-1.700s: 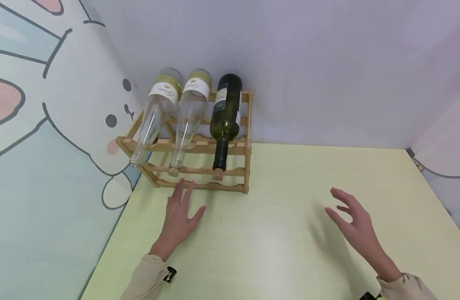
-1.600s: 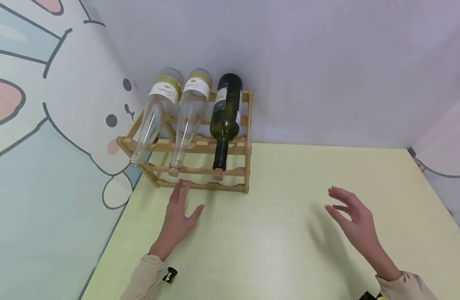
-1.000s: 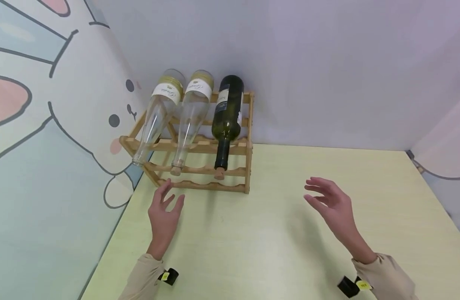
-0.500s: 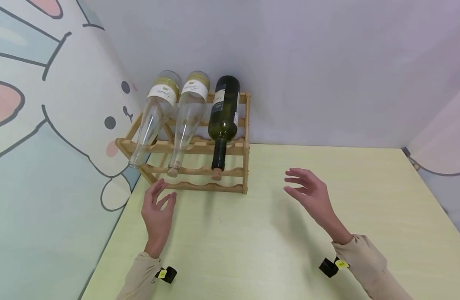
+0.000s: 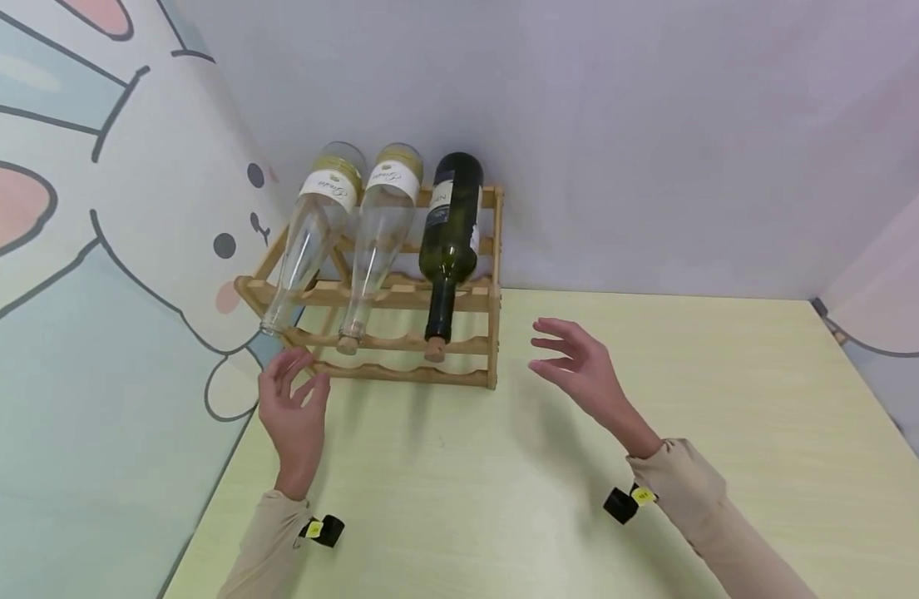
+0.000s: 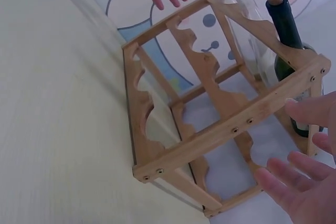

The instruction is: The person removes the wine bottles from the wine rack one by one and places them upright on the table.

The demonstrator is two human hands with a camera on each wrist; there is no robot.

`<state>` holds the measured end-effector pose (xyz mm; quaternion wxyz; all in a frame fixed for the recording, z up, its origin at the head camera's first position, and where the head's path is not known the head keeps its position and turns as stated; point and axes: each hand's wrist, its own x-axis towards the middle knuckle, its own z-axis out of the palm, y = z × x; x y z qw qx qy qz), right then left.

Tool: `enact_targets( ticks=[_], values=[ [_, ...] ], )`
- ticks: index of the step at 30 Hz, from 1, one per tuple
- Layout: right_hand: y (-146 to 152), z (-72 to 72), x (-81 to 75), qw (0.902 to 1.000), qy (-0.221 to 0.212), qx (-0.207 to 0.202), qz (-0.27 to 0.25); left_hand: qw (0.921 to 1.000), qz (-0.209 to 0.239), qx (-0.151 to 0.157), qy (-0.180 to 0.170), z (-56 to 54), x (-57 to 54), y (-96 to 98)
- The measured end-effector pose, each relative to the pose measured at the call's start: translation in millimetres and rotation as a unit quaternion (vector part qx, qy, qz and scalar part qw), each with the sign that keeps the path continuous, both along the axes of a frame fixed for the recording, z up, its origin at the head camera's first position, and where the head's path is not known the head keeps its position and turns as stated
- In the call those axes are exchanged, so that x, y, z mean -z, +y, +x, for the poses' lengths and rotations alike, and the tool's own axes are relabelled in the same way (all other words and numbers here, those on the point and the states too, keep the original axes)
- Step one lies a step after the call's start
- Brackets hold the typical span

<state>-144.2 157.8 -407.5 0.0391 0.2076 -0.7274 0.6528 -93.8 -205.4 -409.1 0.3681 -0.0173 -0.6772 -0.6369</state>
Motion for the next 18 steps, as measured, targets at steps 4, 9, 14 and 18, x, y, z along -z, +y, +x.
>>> enact_targets(
  ticks=[4, 9, 14, 18],
  values=[
    [-13.3, -2.6, -14.0, 0.9990, 0.002, -0.035, 0.028, 0.9996, 0.017, 0.004, 0.021, -7.7, 0.8, -7.1],
    [-26.7, -1.7, -32.2, 0.9937, -0.006, -0.074, 0.084, 0.9985, 0.023, -0.012, 0.048, -21.0, 4.6, -15.9],
    [-34.4, -3.4, -38.8, 0.9888, -0.013, -0.092, 0.117, 0.9976, 0.019, -0.023, 0.063, -26.0, -4.1, -20.9],
    [-36.2, -5.1, -40.6, 0.9879, -0.017, -0.089, 0.125, 0.9965, -0.006, -0.012, 0.083, -25.4, -20.2, -20.3]
  ],
)
